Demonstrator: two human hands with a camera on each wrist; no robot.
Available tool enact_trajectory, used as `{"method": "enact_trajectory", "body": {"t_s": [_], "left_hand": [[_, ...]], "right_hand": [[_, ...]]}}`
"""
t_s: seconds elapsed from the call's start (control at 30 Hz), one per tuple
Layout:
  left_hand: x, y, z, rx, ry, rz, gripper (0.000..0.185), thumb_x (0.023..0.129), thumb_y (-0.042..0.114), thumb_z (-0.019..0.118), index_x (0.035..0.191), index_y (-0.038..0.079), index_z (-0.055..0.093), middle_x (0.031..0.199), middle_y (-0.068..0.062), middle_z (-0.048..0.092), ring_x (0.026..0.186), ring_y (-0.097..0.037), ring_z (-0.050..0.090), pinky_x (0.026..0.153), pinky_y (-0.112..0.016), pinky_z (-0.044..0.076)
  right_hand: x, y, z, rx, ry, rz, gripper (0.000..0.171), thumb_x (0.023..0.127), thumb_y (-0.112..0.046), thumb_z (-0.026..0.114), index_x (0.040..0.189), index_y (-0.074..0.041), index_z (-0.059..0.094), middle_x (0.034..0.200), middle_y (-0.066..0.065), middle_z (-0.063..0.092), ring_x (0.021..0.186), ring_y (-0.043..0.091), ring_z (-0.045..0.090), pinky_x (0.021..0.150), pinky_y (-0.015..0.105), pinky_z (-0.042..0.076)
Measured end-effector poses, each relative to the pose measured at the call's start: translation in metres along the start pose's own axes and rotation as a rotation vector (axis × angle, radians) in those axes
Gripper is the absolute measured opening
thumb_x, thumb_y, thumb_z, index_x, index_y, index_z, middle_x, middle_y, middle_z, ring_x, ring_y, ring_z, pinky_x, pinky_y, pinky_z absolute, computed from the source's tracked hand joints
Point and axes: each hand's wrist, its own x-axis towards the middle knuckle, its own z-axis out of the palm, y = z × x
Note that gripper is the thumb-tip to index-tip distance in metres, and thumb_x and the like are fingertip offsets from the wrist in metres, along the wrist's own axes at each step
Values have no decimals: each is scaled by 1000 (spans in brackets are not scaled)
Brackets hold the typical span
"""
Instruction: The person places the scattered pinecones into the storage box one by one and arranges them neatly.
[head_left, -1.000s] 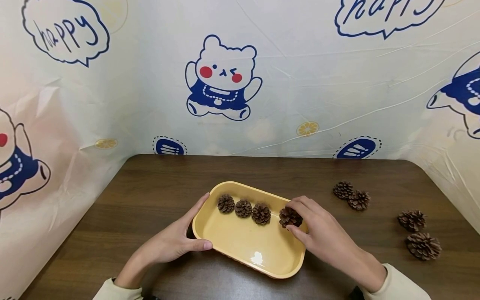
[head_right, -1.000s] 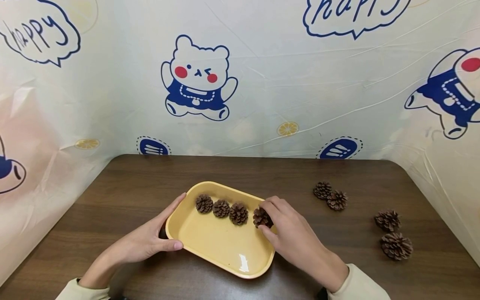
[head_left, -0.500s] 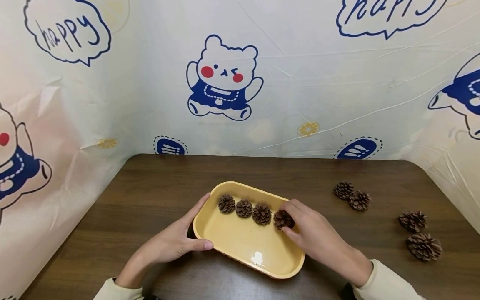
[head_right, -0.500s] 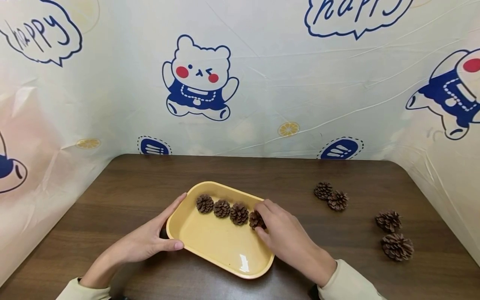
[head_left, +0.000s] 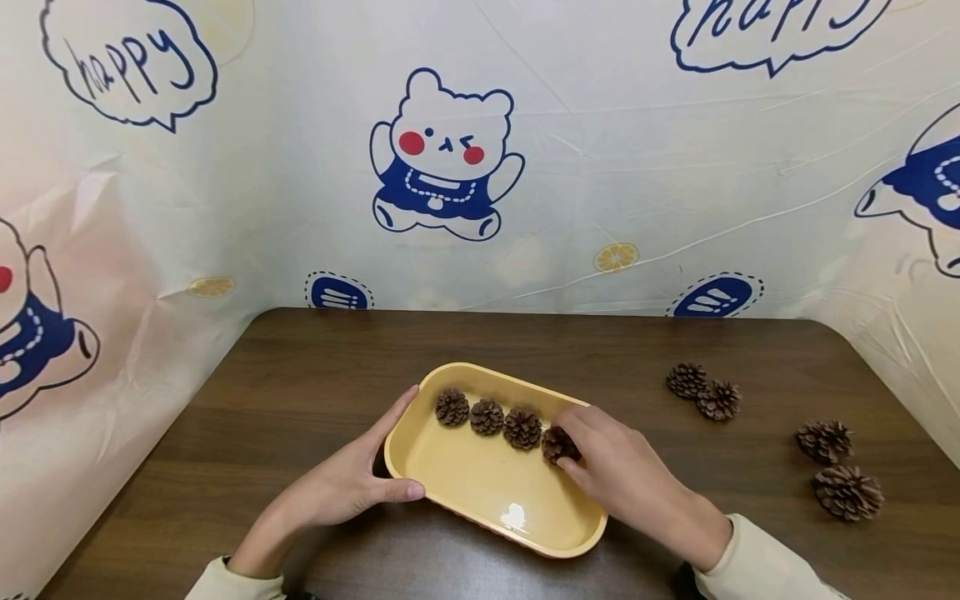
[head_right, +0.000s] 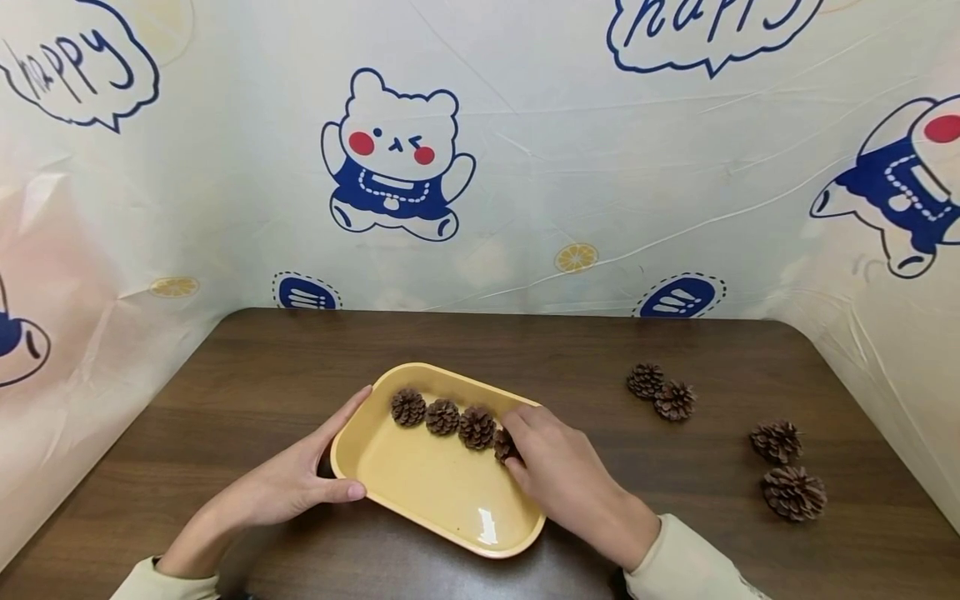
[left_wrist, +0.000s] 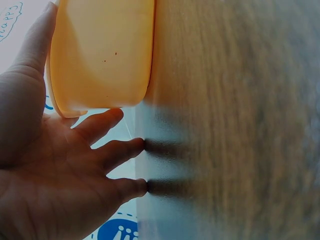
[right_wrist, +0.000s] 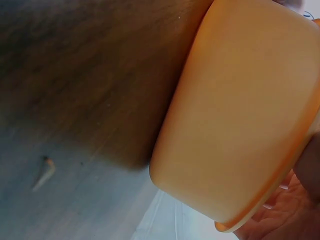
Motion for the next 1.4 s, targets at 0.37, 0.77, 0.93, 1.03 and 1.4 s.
{"method": "enact_trajectory", "body": {"t_s": [0.37, 0.77, 0.93, 1.03, 1.4], "left_hand": [[-1, 1, -1, 8, -3, 3, 113, 88, 43, 84, 169, 40, 5, 174, -14, 22, 154, -43, 30, 119, -68, 29], [0, 1, 0, -3, -1, 2, 113, 88, 42, 84, 169, 40, 5, 175, -14, 21, 155, -43, 28, 120, -68, 27], [0, 0, 0, -2, 0, 4, 113, 88, 42, 84, 169, 40, 5, 175, -14, 21, 155, -43, 28, 120, -68, 27], [0, 1, -1, -1, -1, 3, 113, 88, 43, 84, 169, 41, 5, 175, -14, 21, 155, -43, 28, 120, -68, 27], [0, 1, 0, -5, -1, 5, 113, 88, 44, 84, 169, 40, 5, 175, -14, 21, 155, -43, 27, 120, -68, 26]], "right_hand": [[1, -1, 0, -30, -15, -14, 37, 83, -10, 88, 115, -9, 70, 117, 6, 71, 108, 22, 69, 86, 42, 61], [1, -1, 2, -72, 29, -56, 37, 78, -5, 90, 110, -7, 70, 110, 6, 69, 104, 22, 67, 81, 41, 61], [1, 0, 3, -78, 34, -61, 38, 78, -4, 90, 110, -8, 70, 113, 7, 69, 107, 23, 67, 83, 41, 61], [1, 0, 3, -84, 39, -62, 37, 78, -3, 89, 110, -7, 71, 114, 8, 69, 106, 24, 67, 83, 41, 61], [0, -1, 3, -131, 57, -73, 39, 77, -4, 90, 111, -6, 71, 115, 8, 68, 106, 24, 67, 80, 41, 62]]}}
